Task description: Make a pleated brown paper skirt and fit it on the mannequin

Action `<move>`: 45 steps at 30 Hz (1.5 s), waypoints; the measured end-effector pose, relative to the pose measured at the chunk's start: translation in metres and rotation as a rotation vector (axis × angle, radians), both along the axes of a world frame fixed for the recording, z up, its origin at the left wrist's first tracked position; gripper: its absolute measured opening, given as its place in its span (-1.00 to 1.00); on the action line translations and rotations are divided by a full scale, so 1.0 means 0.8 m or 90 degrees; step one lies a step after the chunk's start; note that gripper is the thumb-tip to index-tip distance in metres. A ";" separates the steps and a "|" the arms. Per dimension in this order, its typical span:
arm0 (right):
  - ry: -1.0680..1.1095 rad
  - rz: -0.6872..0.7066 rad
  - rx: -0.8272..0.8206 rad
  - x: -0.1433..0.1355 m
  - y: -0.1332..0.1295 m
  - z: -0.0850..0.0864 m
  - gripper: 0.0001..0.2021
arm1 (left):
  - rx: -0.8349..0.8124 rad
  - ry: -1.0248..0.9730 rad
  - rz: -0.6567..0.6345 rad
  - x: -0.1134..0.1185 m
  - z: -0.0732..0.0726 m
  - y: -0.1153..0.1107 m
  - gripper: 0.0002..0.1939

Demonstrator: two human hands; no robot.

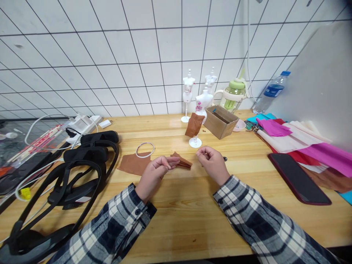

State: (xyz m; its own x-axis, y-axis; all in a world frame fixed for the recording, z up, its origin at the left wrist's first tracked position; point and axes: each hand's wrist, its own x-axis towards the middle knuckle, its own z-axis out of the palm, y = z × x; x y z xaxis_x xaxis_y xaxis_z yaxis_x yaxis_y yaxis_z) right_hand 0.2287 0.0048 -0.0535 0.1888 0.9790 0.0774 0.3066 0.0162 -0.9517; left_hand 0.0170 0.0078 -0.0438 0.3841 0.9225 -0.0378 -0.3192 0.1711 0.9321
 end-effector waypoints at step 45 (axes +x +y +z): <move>-0.088 0.281 -0.010 -0.024 -0.021 0.003 -0.65 | 0.107 0.234 0.024 -0.015 0.006 0.007 -0.63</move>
State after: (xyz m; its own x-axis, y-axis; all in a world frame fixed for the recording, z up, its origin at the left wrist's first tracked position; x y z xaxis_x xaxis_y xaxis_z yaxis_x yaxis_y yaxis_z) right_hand 0.2097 -0.0118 -0.0510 -0.2576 0.9646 0.0571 0.3978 0.1597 -0.9035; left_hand 0.0048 0.0134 -0.0387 0.3393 0.9406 -0.0146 0.0381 0.0018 0.9993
